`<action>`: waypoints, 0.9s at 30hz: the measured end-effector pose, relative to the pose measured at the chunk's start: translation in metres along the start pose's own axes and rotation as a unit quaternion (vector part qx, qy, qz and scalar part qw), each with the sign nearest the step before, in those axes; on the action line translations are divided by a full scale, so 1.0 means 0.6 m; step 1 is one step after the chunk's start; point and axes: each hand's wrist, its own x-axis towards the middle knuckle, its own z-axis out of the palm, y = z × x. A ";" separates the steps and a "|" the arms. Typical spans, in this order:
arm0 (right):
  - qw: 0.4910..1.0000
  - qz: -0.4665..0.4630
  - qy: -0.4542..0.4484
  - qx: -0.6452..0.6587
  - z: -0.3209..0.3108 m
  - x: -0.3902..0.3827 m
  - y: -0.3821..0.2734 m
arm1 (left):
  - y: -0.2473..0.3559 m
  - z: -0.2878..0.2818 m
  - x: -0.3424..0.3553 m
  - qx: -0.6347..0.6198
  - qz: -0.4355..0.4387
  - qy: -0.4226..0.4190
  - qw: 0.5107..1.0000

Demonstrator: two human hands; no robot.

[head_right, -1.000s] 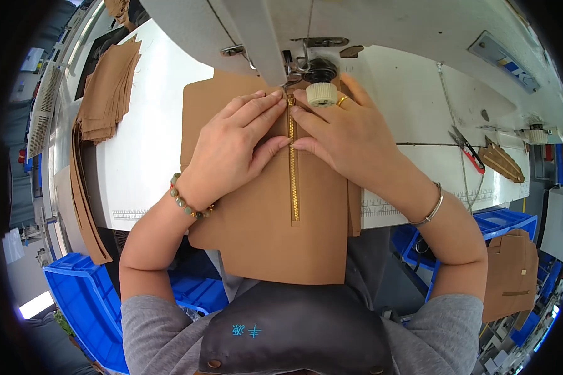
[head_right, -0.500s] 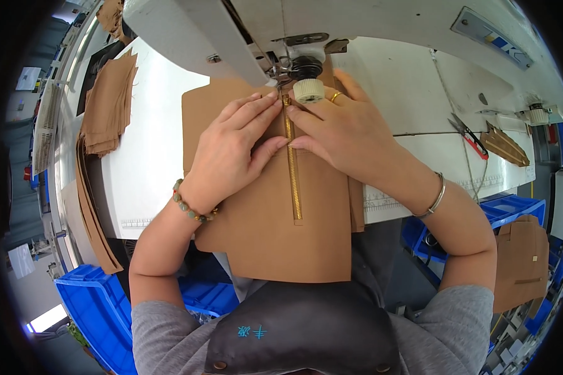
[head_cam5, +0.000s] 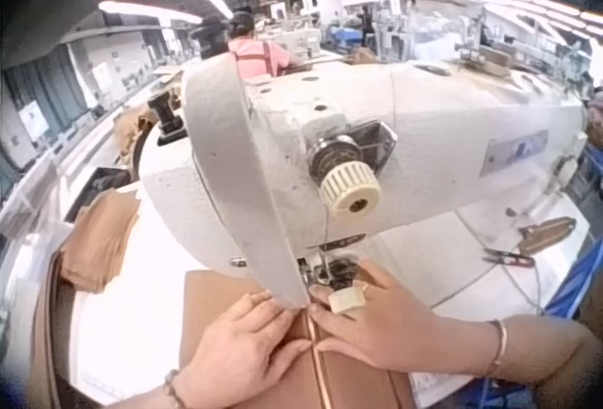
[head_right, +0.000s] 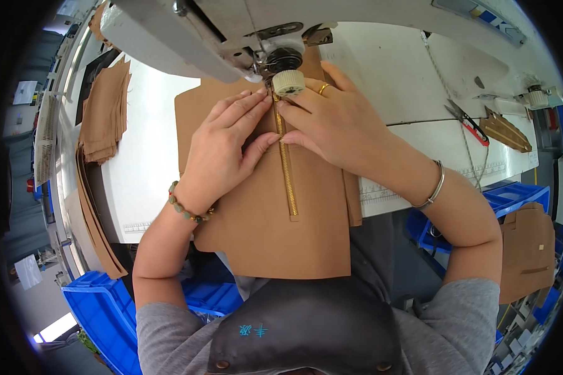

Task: Using an industrial sewing machine to attach zippers and assemble leather bag components.

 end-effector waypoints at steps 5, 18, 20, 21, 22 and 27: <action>1.000 0.003 -0.008 0.006 -0.001 0.001 -0.001 | 0.003 -0.002 0.001 0.002 -0.002 0.002 1.000; 0.999 -0.024 0.033 -0.008 -0.012 0.010 0.016 | 0.002 -0.002 0.007 0.030 0.008 0.006 0.999; 0.988 0.014 0.136 -0.066 -0.035 0.018 0.031 | 0.002 -0.003 0.006 0.036 0.010 0.007 0.999; 0.991 0.028 0.116 -0.060 -0.046 0.024 0.041 | 0.003 -0.003 0.006 0.043 0.009 0.008 0.999; 0.981 0.101 0.164 -0.007 -0.058 0.031 0.053 | 0.003 -0.003 0.005 0.042 0.008 0.009 0.999; 0.961 0.216 0.152 0.086 -0.083 0.037 0.055 | 0.002 -0.002 0.005 0.047 0.008 0.003 0.999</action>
